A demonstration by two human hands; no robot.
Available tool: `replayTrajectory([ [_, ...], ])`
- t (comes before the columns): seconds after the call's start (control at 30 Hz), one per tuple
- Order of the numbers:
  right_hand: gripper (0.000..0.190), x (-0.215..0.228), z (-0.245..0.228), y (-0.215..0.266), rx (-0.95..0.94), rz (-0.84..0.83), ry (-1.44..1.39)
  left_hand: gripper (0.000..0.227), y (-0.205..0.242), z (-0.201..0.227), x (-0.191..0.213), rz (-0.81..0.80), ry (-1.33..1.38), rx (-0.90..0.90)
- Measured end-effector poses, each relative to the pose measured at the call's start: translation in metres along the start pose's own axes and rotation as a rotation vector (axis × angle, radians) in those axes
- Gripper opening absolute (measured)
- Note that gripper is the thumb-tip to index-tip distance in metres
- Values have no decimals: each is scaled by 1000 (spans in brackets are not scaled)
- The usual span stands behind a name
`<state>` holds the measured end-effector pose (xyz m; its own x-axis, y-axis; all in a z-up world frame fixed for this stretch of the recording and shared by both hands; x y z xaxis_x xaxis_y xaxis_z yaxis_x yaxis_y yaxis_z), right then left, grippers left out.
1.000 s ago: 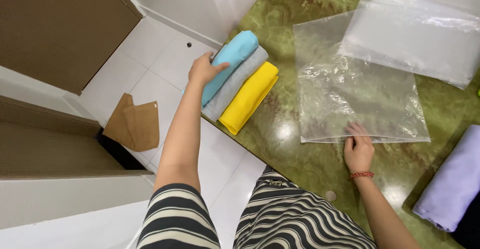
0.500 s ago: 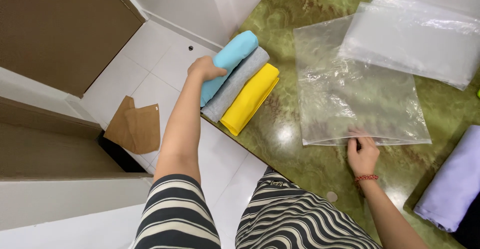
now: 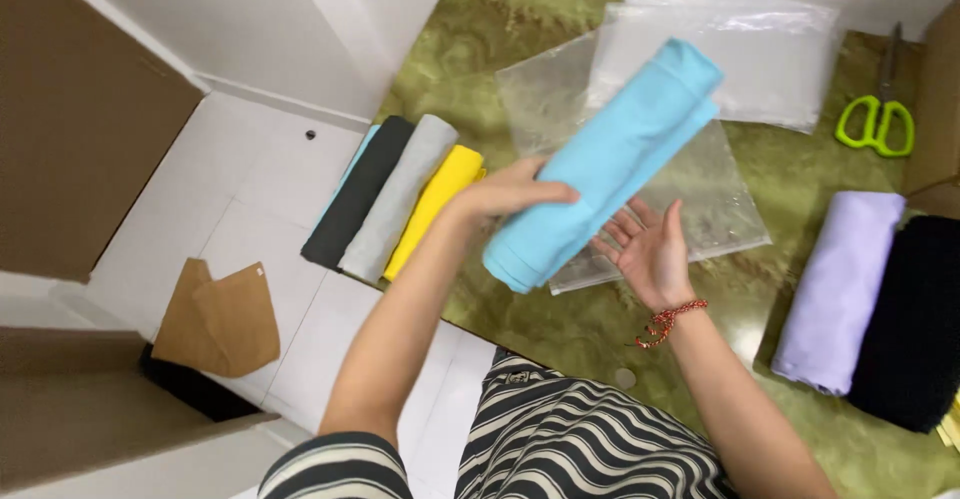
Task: The person rolls a piece of fabric, places it into a clear plastic bag, puts the bag into a cardboard box, and wraps a white ribbon around the box by hand.
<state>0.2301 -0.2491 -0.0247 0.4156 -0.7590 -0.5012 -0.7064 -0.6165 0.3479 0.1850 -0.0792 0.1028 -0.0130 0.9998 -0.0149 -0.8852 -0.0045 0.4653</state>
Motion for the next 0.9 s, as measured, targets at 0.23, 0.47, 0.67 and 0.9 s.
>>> replayTrajectory([
  [0.23,101,20,-40,74,-89,193,68,108,-60,-56,-132,-124,-299,17],
  [0.47,76,160,36,78,-120,650,310,111,-76,-106,-196,-114,-392,-17],
  [0.67,89,185,6,89,-170,832,768,50,-91,-163,-150,175,-537,-292],
  [0.9,88,184,-4,83,-211,832,1022,40,-88,-209,-101,295,-799,-356],
])
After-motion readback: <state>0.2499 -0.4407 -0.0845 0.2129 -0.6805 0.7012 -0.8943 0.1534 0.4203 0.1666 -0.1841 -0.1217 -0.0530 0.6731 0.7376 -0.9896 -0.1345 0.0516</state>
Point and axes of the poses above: each hand's wrist, its own y-axis away from the middle knuckle, its own x-axis out of the back of the hand, z = x × y, the point moved 10 cm from there along -y, towards the middle knuckle, and after that the axes turned 12 degrees about y, right-handed, at the moved point
